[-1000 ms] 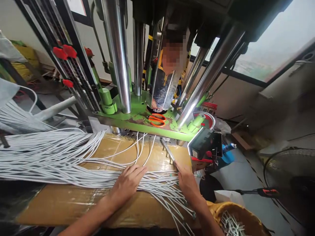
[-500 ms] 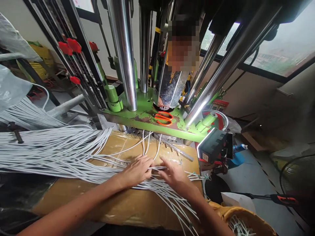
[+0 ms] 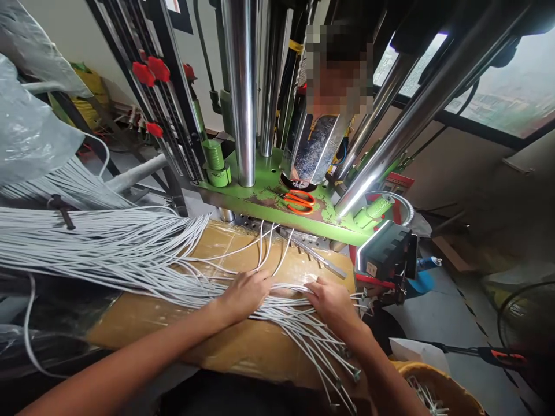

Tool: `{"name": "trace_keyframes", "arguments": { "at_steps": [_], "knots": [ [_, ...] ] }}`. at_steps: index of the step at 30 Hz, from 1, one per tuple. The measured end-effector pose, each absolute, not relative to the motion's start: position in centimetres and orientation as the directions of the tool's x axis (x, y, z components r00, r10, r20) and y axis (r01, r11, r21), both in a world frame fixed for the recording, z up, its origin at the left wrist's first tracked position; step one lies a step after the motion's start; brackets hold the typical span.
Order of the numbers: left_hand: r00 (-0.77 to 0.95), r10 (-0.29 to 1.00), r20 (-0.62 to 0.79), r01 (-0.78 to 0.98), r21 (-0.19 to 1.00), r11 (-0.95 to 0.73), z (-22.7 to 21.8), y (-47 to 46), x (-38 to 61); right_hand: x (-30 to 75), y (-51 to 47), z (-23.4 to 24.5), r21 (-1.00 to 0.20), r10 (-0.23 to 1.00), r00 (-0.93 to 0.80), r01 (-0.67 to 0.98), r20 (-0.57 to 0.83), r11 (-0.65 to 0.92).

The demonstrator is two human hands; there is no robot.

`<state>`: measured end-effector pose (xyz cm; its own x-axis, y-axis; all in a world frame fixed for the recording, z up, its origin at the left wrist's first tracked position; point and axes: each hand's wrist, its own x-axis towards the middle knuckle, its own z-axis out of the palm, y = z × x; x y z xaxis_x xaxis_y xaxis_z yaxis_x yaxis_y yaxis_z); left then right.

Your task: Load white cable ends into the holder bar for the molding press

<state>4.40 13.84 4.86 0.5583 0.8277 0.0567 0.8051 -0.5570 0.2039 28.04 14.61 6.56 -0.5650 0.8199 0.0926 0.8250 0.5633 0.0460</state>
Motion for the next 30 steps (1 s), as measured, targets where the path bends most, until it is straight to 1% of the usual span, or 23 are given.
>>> {"name": "trace_keyframes", "arguments": {
  "at_steps": [3, 6, 7, 8, 9, 11, 13, 15, 16, 17, 18, 19, 20, 21, 22, 23, 24, 26, 28, 29, 30],
  "knots": [
    [0.559, 0.827, 0.059, 0.816, 0.141, -0.561, 4.5, 15.2, 5.1, 27.9, 15.2, 5.1, 0.065, 0.812, -0.577, 0.817, 0.083, 0.573],
    [0.593, 0.798, 0.11, 0.783, 0.152, -0.603, 5.4, 15.7, 5.4, 27.7, 15.5, 5.6, 0.094, 0.791, -0.602, 0.798, 0.106, 0.595],
    [0.595, 0.79, 0.146, 0.767, 0.191, -0.613, 5.9, 15.5, 5.4, 27.6, 15.4, 6.2, 0.098, 0.789, -0.602, 0.798, 0.122, 0.594],
    [0.594, 0.785, 0.176, 0.74, 0.262, -0.619, 6.4, 15.3, 5.3, 27.5, 15.2, 7.0, 0.098, 0.784, -0.604, 0.797, 0.143, 0.596],
    [0.6, 0.778, 0.189, 0.695, 0.359, -0.623, 6.9, 14.8, 5.2, 27.5, 15.0, 7.9, 0.099, 0.772, -0.613, 0.79, 0.166, 0.606],
    [0.614, 0.767, 0.185, 0.585, 0.547, -0.6, 7.6, 13.5, 4.7, 27.6, 14.5, 9.5, 0.119, 0.717, -0.667, 0.744, 0.202, 0.658],
    [0.616, 0.774, 0.147, 0.522, 0.66, -0.54, 7.8, 11.6, 4.0, 28.1, 14.2, 10.4, 0.162, 0.654, -0.728, 0.685, 0.207, 0.711],
    [0.568, 0.822, 0.052, 0.535, 0.736, -0.416, 7.6, 9.7, 3.5, 28.6, 13.9, 10.1, 0.2, 0.641, -0.744, 0.668, 0.187, 0.717],
    [0.541, 0.84, -0.042, 0.532, 0.791, -0.303, 7.3, 8.8, 3.4, 28.7, 13.7, 9.7, 0.211, 0.649, -0.741, 0.671, 0.171, 0.71],
    [0.533, 0.829, -0.167, 0.501, 0.852, -0.151, 7.1, 8.1, 3.5, 28.5, 13.5, 9.2, 0.216, 0.66, -0.736, 0.676, 0.148, 0.705],
    [0.542, 0.789, -0.289, 0.442, 0.896, 0.024, 6.8, 7.5, 3.7, 28.2, 13.3, 8.6, 0.216, 0.664, -0.738, 0.672, 0.119, 0.708],
    [0.567, 0.729, -0.383, 0.361, 0.911, 0.198, 6.5, 7.1, 4.0, 27.6, 13.0, 8.2, 0.207, 0.658, -0.748, 0.659, 0.084, 0.723],
    [0.597, 0.676, -0.433, 0.267, 0.901, 0.342, 6.2, 6.9, 4.4, 26.9, 12.7, 7.9, 0.184, 0.647, -0.761, 0.643, 0.047, 0.743],
    [0.616, 0.651, -0.443, 0.175, 0.883, 0.435, 6.0, 6.8, 4.8, 26.3, 12.5, 7.8, 0.149, 0.638, -0.77, 0.633, 0.013, 0.76],
    [0.609, 0.665, -0.432, 0.098, 0.873, 0.477, 5.7, 6.7, 5.1, 25.9, 12.4, 8.0, 0.096, 0.639, -0.769, 0.635, -0.016, 0.767],
    [0.578, 0.704, -0.412, 0.043, 0.878, 0.477, 5.6, 6.7, 5.2, 25.7, 12.5, 8.3, 0.018, 0.647, -0.761, 0.647, -0.043, 0.762],
    [0.538, 0.745, -0.394, 0.014, 0.888, 0.46, 5.4, 6.8, 5.1, 25.8, 12.6, 8.7, -0.089, 0.665, -0.744, 0.668, -0.061, 0.739],
    [0.483, 0.789, -0.38, 0.007, 0.902, 0.431, 5.3, 6.9, 4.7, 26.4, 13.1, 9.7, -0.368, 0.712, -0.697, 0.687, -0.088, 0.627],
    [0.487, 0.788, -0.376, -0.003, 0.902, 0.432, 5.2, 7.0, 4.3, 26.7, 13.2, 10.0, -0.636, 0.764, -0.638, 0.632, -0.1, 0.444],
    [0.501, 0.781, -0.372, -0.031, 0.895, 0.446, 5.1, 7.1, 4.3, 26.5, 13.1, 9.8, -0.727, 0.786, -0.61, 0.584, -0.1, 0.361],
    [0.509, 0.78, -0.363, -0.074, 0.885, 0.46, 5.0, 7.3, 4.4, 26.1, 12.8, 9.5, -0.786, 0.795, -0.599, 0.536, -0.098, 0.307]
  ]
}}
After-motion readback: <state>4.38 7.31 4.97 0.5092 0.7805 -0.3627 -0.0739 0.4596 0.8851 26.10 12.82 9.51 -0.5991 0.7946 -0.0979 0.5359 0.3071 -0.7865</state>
